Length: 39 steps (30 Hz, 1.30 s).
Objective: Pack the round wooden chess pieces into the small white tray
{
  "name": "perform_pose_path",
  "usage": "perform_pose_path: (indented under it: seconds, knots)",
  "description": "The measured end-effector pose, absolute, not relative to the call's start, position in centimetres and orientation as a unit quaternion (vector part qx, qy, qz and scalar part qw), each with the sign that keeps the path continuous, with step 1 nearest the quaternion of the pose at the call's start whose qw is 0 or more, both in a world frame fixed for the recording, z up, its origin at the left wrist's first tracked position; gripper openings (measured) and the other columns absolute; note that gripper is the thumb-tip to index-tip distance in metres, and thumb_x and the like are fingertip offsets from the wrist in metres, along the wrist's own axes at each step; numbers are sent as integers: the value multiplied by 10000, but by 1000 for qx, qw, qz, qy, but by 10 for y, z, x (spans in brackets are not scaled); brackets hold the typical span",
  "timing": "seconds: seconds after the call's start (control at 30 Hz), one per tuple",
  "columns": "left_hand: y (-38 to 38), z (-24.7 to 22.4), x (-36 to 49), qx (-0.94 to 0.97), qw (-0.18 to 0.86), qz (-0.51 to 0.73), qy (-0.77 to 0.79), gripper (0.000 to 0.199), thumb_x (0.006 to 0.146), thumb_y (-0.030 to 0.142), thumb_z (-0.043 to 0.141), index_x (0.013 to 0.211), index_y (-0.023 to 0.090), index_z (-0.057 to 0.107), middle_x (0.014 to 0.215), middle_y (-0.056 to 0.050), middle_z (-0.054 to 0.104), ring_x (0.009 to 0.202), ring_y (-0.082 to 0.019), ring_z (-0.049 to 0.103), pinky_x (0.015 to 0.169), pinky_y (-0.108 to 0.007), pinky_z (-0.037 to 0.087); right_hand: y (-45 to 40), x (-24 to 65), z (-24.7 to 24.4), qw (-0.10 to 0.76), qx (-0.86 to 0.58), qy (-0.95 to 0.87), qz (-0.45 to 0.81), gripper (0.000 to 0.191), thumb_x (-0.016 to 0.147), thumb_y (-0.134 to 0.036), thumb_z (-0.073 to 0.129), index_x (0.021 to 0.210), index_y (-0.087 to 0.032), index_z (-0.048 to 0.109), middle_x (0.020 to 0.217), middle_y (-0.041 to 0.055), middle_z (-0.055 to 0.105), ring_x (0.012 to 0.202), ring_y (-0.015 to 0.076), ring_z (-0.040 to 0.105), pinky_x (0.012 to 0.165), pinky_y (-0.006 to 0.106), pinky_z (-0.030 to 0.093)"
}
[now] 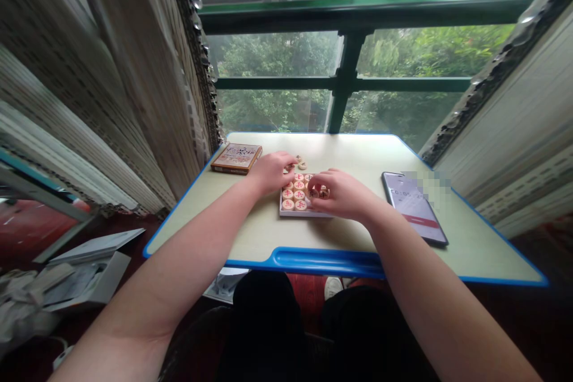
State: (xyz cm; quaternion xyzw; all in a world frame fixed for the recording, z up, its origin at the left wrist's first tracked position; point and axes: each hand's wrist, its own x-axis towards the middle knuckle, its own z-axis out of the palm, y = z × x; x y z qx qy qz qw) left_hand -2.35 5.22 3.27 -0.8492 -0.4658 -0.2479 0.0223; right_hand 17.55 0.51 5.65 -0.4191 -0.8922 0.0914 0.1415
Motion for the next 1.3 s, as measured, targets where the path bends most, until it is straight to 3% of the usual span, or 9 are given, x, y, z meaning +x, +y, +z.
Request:
perform_pose_path:
  seconds: [0.53, 0.73, 1.3]
  knots:
    - [54, 31, -26, -847, 23, -251, -469, 244, 771, 263, 525, 923, 183, 698, 942, -51, 683, 840, -182, 614, 798, -298, 478, 4, 172, 52, 137, -418, -895, 73, 175, 715, -279, 640, 859, -197, 696, 825, 63, 591, 788, 187, 525, 686, 277, 394]
    - [54, 31, -25, -845, 20, -249, -473, 243, 765, 260, 529, 920, 182, 699, 921, -51, 681, 821, -180, 615, 794, -294, 477, 7, 171, 49, 131, -406, -902, 69, 120, 706, -233, 604, 743, -200, 714, 768, 51, 595, 742, 172, 530, 683, 275, 388]
    - [55, 30, -26, -843, 24, -250, -475, 239, 758, 258, 527, 904, 181, 700, 901, -46, 682, 806, -176, 612, 787, -293, 474, 12, 170, 44, 139, -411, -898, 68, 91, 687, -214, 620, 722, -191, 701, 749, 45, 599, 725, 169, 527, 683, 268, 390]
